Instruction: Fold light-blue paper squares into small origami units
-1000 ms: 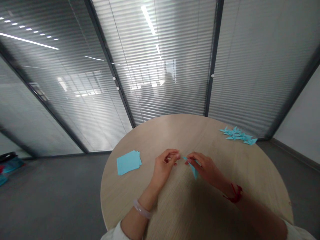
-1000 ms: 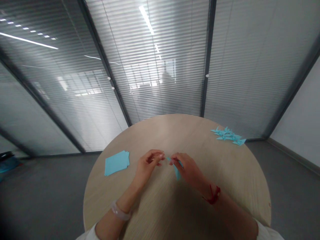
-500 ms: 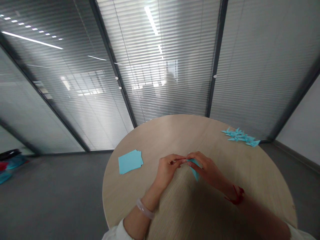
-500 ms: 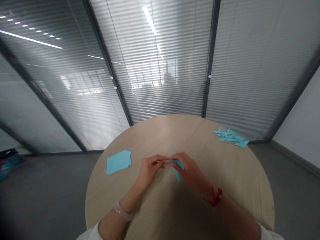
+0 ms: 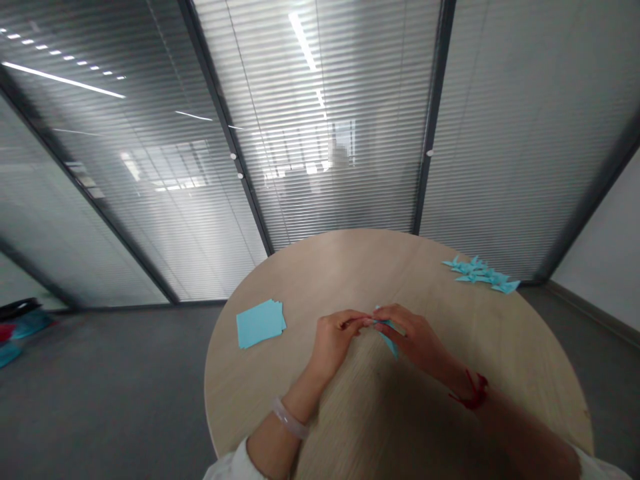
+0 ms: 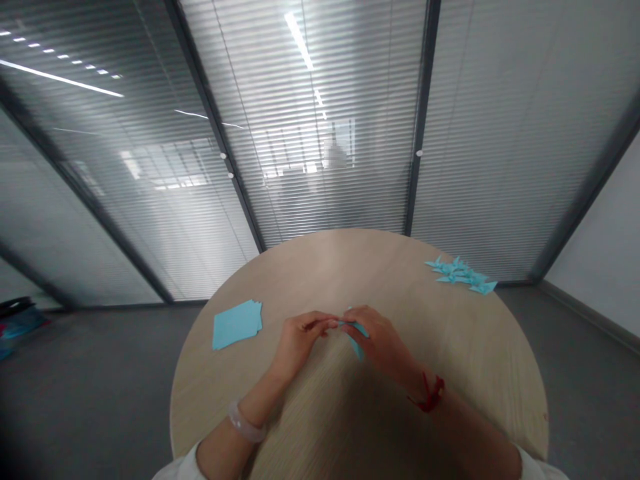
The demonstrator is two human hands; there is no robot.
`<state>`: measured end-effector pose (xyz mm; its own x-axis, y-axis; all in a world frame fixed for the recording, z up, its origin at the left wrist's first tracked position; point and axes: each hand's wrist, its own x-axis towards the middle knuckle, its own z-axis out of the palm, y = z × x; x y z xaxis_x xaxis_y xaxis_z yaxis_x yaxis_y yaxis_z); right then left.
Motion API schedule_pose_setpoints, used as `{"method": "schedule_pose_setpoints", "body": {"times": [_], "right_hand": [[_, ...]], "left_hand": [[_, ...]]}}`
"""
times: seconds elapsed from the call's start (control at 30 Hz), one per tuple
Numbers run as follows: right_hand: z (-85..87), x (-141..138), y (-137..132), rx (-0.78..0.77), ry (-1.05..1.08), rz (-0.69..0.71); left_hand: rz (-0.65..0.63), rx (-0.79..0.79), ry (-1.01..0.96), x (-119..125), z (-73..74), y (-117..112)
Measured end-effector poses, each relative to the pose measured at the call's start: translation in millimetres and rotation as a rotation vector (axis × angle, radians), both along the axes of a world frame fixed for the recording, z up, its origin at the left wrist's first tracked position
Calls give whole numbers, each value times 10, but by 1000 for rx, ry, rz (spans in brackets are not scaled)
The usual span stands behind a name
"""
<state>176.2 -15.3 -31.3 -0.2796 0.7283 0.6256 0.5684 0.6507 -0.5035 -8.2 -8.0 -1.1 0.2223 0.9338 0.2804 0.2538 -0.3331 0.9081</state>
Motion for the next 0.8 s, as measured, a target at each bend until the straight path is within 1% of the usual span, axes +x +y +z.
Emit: {"method": "schedule_pose_setpoints", "body": {"times": [0.2,0.37,0.57,0.67,0.8], "right_hand": [[-20,9,18,-10,15,-7],[-9,1,11,12,19,-7],[0,6,18,39,38,-3],[12,-2,6,35,35,24],[34,-25,-19,16,14,37]], "left_hand": [[-12,14,38,3,5,-11],[-25,48,59,23,-19,-15],[-73,94,90,28,-11,-6],[-59,149,132,15,-6,6],[-33,188,186,-6,-40,14]]}}
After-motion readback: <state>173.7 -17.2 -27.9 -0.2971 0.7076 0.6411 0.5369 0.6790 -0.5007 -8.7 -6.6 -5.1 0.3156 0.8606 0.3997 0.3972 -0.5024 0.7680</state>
